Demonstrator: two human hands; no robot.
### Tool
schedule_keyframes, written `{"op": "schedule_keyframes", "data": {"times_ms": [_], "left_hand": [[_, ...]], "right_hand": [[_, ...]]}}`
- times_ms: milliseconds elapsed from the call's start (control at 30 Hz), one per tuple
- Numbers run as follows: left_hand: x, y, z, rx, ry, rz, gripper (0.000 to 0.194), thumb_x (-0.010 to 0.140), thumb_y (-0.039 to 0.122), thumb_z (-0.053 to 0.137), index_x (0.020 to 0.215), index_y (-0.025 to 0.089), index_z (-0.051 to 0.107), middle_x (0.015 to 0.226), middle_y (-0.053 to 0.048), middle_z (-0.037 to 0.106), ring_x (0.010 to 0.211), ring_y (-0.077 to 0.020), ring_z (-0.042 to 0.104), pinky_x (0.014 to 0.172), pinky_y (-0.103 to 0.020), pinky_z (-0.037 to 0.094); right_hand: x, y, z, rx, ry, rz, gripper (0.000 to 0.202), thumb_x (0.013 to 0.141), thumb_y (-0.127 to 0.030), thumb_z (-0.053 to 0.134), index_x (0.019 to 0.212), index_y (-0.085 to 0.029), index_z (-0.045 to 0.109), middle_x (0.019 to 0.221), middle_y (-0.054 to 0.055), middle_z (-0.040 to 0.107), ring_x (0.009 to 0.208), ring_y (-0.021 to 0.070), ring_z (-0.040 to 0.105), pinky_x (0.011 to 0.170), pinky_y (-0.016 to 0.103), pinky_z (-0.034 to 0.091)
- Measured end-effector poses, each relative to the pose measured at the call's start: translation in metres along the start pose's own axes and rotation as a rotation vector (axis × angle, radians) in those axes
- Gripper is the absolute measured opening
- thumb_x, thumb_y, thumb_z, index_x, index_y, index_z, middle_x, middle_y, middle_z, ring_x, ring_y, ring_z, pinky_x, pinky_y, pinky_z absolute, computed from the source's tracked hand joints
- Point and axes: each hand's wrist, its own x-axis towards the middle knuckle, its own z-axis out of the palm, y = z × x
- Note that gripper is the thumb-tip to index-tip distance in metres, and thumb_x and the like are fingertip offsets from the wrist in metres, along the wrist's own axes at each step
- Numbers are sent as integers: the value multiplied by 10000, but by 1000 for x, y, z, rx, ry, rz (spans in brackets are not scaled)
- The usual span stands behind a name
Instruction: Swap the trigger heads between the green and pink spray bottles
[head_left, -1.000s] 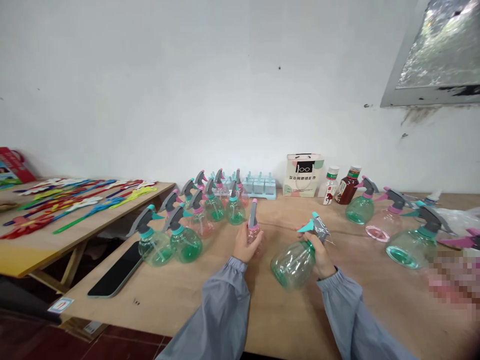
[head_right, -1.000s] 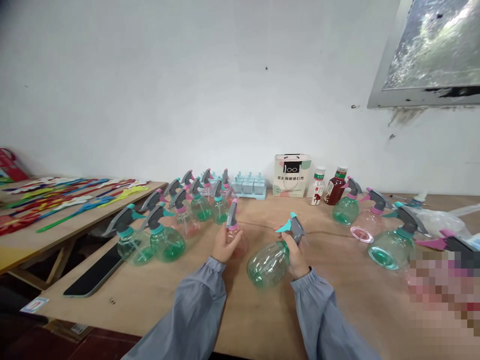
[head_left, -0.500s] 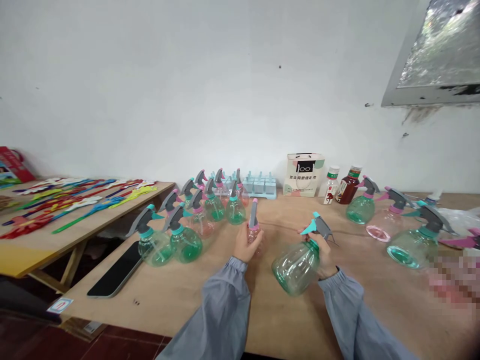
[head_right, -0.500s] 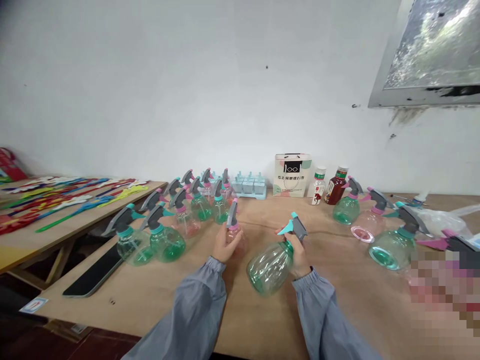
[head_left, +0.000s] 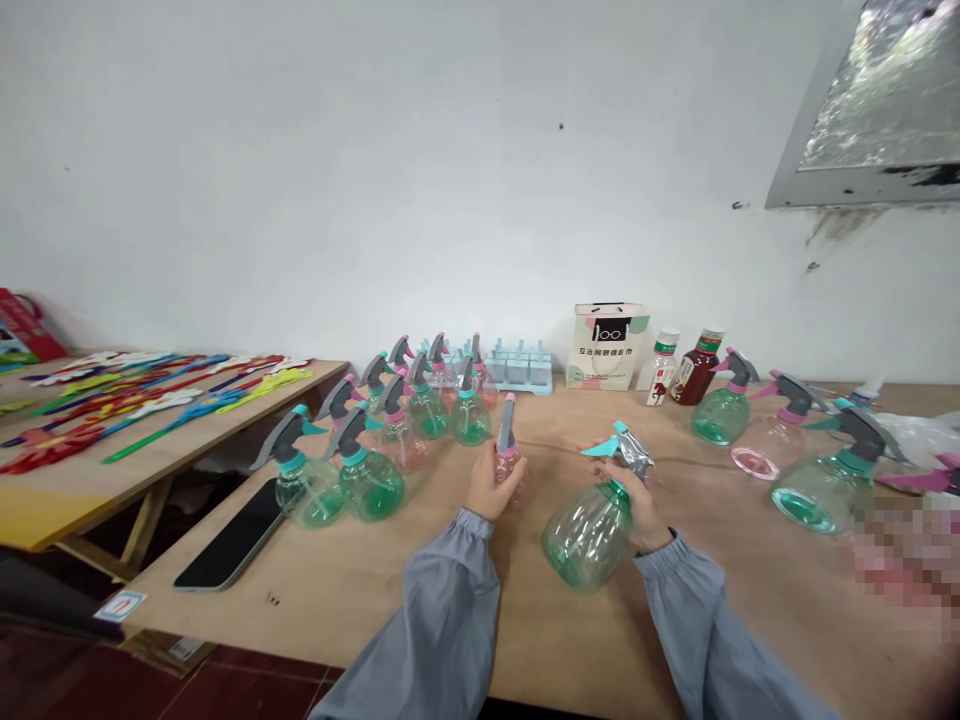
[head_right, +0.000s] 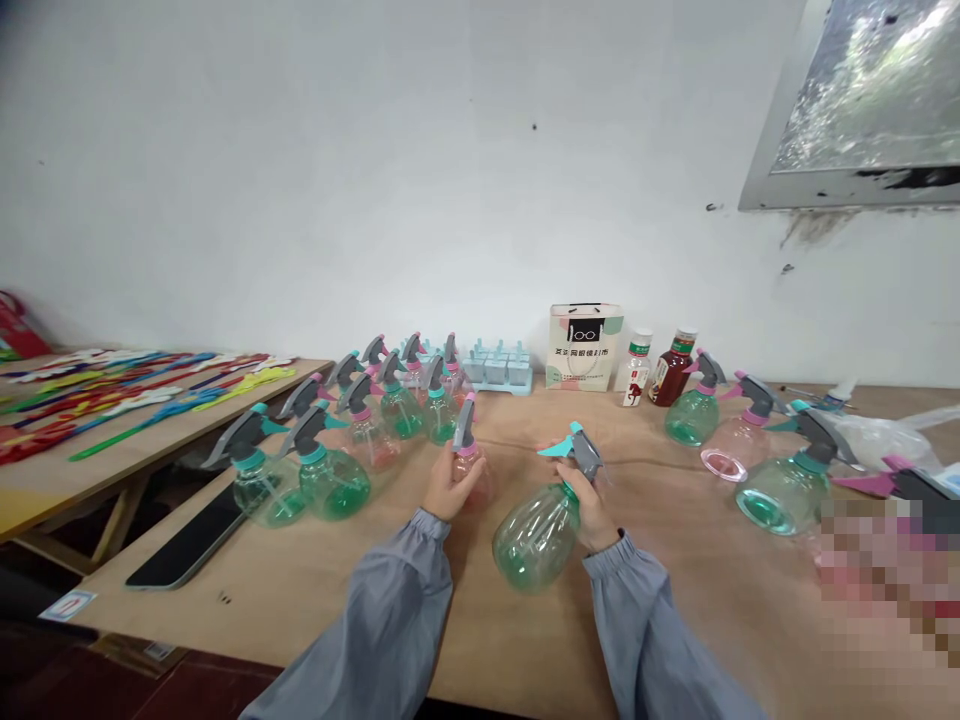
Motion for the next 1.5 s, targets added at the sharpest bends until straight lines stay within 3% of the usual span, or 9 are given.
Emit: {"op": "schedule_keyframes", "data": {"times_ms": [100,333,467,600,767,900,1033,1200,1500], "left_hand": [[0,0,-1,-6,-11,-1,243,819,373,638,985,214,563,920,-54,658,882,-202,635,839,-350,484],[0,1,-1,1,-13,11,218,829,372,631,964,215,566,927,-59,663,890,-206,636,837,-355,486],[1,1,-1,-5,-12,12,225,822,370,638,972,215,575,929,-56,665,889,-207,643,838,-357,492],[1,3,-2,-22,-16,6,248,818,370,642,995,212,573,944,-60,666,912,-209,641,854,-360,490],[0,4,-2,-22,-14,-17,236,810,355,654,983,219,565,923,-47,668,891,-200,636,837,-344,487],[1,3,-2,-21,-21,-9,228,818,362,639,973,212,566,918,-50,667,880,-197,637,832,-343,488],[1,3,-2,-27,-20,-2,216,823,365,636,960,212,569,908,-48,666,862,-194,640,816,-340,493],[0,5,-2,-20,-19,-4,222,820,359,644,965,209,570,926,-52,672,886,-197,638,835,-343,489],[0,3,-1,-24,-20,-1,218,824,361,631,961,203,572,928,-60,662,894,-201,639,841,-350,486]], "right_hand": [[-1,-2,3,-17,-19,-1,276,703,-454,724,905,-270,689,901,34,745,1031,263,655,918,406,484],[-2,3,-5,-89,48,-63,217,738,-470,709,773,-257,685,814,30,728,904,249,666,886,396,494],[-2,-1,-3,-145,-64,-78,234,762,-463,709,882,-262,719,929,42,746,1050,267,645,1015,420,432],[-2,0,-5,-207,-129,-129,251,797,-470,699,950,-273,722,963,41,743,1064,263,641,1029,433,430],[0,2,-11,-281,4,-235,234,818,-504,676,814,-274,719,870,28,727,951,241,647,1041,434,415],[5,-7,-14,-250,-52,-166,303,787,-550,697,893,-268,727,926,47,753,990,267,671,1013,460,464],[16,-20,-25,-363,174,-128,400,704,-591,747,889,-236,746,926,79,771,993,305,690,953,491,519],[31,-32,-54,-568,452,-386,426,683,-536,765,941,-198,740,940,94,769,917,288,707,911,486,542],[51,-16,-96,-774,452,-372,548,696,-629,705,1002,-175,700,943,105,735,939,300,684,935,535,498]]}}
